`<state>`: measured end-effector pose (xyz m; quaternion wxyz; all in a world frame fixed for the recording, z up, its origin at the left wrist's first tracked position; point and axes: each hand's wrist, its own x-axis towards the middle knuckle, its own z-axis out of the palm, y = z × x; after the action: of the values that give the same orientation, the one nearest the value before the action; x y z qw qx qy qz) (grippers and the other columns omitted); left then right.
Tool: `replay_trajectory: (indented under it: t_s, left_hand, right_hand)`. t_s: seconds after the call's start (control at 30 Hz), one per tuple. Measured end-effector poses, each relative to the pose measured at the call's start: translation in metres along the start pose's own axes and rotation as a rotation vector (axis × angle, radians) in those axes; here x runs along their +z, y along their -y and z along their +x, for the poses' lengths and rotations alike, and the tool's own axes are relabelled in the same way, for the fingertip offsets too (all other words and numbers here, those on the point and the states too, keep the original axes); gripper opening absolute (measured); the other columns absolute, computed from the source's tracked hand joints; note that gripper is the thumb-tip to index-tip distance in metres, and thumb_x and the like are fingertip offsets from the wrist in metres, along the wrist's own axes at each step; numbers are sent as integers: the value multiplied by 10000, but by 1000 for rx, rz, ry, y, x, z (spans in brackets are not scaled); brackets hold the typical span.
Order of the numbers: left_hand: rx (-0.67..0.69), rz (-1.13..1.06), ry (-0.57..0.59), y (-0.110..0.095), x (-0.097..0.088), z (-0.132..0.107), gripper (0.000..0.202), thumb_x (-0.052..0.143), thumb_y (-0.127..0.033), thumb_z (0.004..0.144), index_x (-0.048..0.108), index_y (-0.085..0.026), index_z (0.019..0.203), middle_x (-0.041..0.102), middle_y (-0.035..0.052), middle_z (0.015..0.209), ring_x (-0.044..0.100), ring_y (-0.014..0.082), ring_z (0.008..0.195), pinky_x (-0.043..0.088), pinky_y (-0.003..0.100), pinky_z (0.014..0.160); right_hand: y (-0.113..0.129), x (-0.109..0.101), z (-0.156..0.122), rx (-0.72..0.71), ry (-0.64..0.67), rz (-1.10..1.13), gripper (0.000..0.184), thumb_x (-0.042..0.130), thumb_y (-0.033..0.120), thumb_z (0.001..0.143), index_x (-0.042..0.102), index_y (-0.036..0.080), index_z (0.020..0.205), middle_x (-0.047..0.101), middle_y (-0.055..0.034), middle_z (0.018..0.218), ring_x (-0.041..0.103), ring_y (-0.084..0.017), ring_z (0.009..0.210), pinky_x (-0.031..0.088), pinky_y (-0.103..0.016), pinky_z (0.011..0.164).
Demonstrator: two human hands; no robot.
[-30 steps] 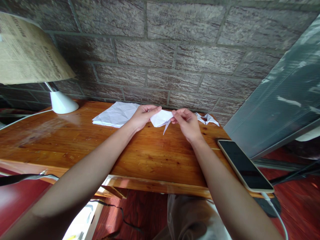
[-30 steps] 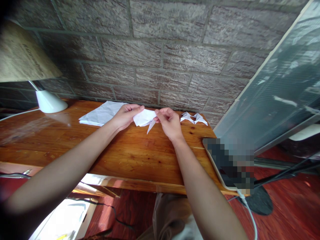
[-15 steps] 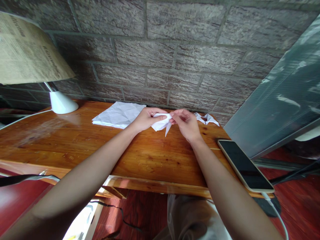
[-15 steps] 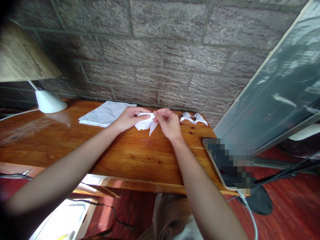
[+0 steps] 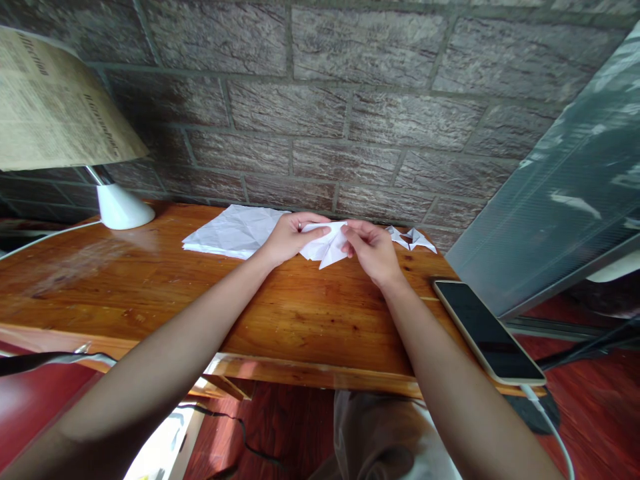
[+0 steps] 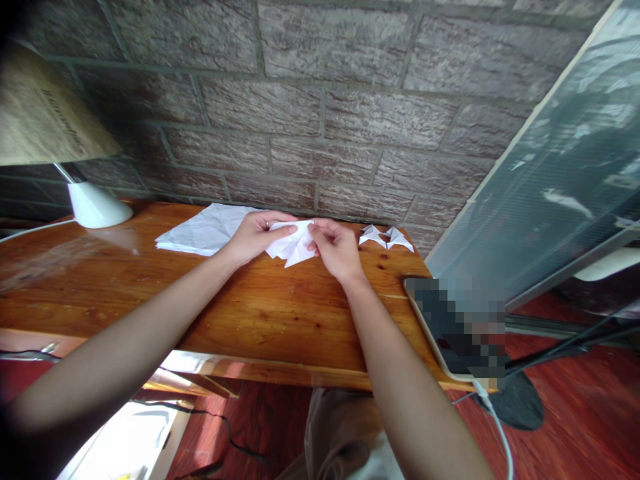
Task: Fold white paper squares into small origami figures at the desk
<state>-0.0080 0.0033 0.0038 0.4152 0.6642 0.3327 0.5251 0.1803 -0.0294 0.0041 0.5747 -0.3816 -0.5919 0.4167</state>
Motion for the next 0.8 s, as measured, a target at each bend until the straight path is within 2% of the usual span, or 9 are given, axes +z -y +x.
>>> replay_trajectory:
  t_s: [0.1, 0.2, 0.33, 0.57, 0.8]
  left_hand:
    - [35, 36, 27, -1, 0, 0, 461, 855, -505, 645, 801, -159, 944, 791, 94, 980, 704, 216, 861, 526, 303, 765]
    - [52, 30, 40, -2, 1, -1, 513, 851, -507, 655, 790, -159, 1027, 789, 107, 1029, 716, 229, 903, 537, 312, 798]
    - [84, 74, 2, -1, 1, -1, 496, 835, -534, 668, 799, -157, 989, 790, 108, 1028, 717, 237, 913, 545, 323, 803]
    - [58, 48, -83, 5, 0, 2, 471, 838, -517, 674, 799, -170, 991, 791, 95, 1029, 716, 229, 906, 543, 322, 792]
    - [39, 44, -34, 0, 2, -1, 490, 856, -509, 647, 794, -160, 986, 789, 100, 1032, 715, 240, 936, 542, 328, 828]
  right_hand:
    - [1, 0, -1, -1, 30, -21, 478, 785, 565, 728, 718, 153, 961, 673, -1, 647, 568, -108, 525, 438, -248, 506]
    - [2, 1, -2, 11, 34, -44, 509, 783, 579, 723, 714, 154, 993, 664, 11, 626, 549, -102, 483, 413, -245, 478]
    - [3, 0, -2, 20, 33, -54, 536, 779, 602, 717, 711, 156, 1007, 656, 17, 600, 541, -103, 459, 400, -245, 465]
    - [4, 0, -3, 63, 111, -142, 535, 780, 647, 681, 740, 158, 897, 669, -5, 600, 550, -106, 495, 390, -232, 468]
    - [5, -2, -4, 38, 114, -164, 493, 752, 644, 716, 745, 166, 835, 659, 6, 596, 506, -91, 462, 398, -239, 482]
